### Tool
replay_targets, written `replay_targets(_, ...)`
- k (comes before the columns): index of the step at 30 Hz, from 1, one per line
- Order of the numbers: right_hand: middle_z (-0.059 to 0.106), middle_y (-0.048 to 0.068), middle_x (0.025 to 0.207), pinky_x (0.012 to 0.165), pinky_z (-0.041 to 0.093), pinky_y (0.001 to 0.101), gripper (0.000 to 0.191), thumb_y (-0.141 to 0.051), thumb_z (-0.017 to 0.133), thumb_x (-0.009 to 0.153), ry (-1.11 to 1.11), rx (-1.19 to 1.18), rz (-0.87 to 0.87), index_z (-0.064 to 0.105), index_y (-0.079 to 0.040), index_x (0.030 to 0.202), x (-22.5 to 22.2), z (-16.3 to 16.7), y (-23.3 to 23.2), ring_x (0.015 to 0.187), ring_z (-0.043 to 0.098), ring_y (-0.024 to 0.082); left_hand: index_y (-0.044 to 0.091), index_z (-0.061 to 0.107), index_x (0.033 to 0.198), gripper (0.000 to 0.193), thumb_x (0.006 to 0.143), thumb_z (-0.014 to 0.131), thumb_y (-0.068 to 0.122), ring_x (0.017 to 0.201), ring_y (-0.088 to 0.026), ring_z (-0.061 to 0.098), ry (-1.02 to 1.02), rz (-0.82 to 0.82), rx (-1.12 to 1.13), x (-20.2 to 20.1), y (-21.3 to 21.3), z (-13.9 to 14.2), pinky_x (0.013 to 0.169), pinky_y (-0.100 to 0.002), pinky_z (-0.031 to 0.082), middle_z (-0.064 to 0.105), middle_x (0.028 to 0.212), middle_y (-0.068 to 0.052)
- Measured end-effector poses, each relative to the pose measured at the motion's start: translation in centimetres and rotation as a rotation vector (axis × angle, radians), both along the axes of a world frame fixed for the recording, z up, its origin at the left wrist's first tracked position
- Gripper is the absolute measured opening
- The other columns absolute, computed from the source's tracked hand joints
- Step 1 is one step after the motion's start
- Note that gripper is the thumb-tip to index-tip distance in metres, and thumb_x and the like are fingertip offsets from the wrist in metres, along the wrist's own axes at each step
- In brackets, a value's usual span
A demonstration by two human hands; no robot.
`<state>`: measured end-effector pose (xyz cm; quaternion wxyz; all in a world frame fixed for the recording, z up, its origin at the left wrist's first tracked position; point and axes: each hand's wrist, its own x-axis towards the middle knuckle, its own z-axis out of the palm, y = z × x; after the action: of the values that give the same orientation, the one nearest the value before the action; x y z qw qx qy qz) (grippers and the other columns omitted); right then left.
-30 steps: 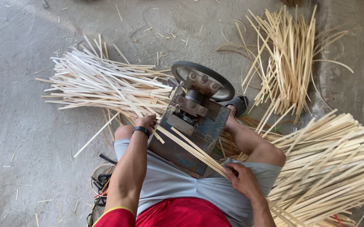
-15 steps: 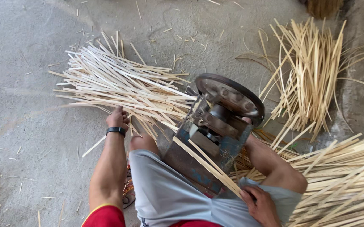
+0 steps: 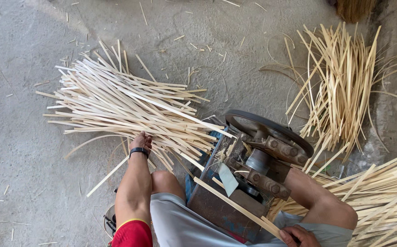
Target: The person sits on the floor and uses a manual splitting machine to peel thin strips from bamboo rods. They feed each rod through the machine, collect the resulting strips, and place them into a growing pile on the floor.
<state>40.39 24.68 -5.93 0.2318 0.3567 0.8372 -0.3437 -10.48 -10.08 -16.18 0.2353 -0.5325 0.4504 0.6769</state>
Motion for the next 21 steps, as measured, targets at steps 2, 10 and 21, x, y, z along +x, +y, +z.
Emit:
replay_targets(2,0.076,0.004,0.085,0.073,0.061,0.0305,0.033,-0.041,0.077,0.084,0.017,-0.035,-0.008,0.082,-0.009,0.090,-0.6,0.0,0.3,0.078,0.074,0.017,0.007,0.057,0.088,0.016,0.099,0.060,0.018,0.046,-0.013,0.052,-0.009,0.028,0.018,0.0,-0.1,-0.3,0.033,-0.021,0.030,0.061,0.066,-0.007)
replay_targets(10,0.079,0.007,0.080,0.071,0.059,0.0347,0.036,-0.043,0.069,0.090,0.064,0.107,0.104,0.082,-0.010,0.090,0.2,0.2,-0.3,0.074,0.077,0.021,0.001,0.056,0.095,0.006,0.095,0.050,0.004,0.050,-0.025,0.065,0.115,0.152,-0.313,2.8,-3.6,-0.3,0.036,-0.028,0.044,0.070,0.074,-0.019)
replay_targets(21,0.075,0.011,0.092,0.072,0.056,0.0442,0.030,-0.035,0.063,0.092,0.278,0.183,0.135,0.076,-0.009,0.094,-1.6,1.8,-2.3,0.085,0.070,0.036,0.007,0.049,0.110,0.010,0.107,0.054,0.015,0.067,-0.020,0.075,0.739,-0.188,-0.554,8.1,-15.6,12.0,0.038,-0.025,0.041,0.076,0.089,-0.013)
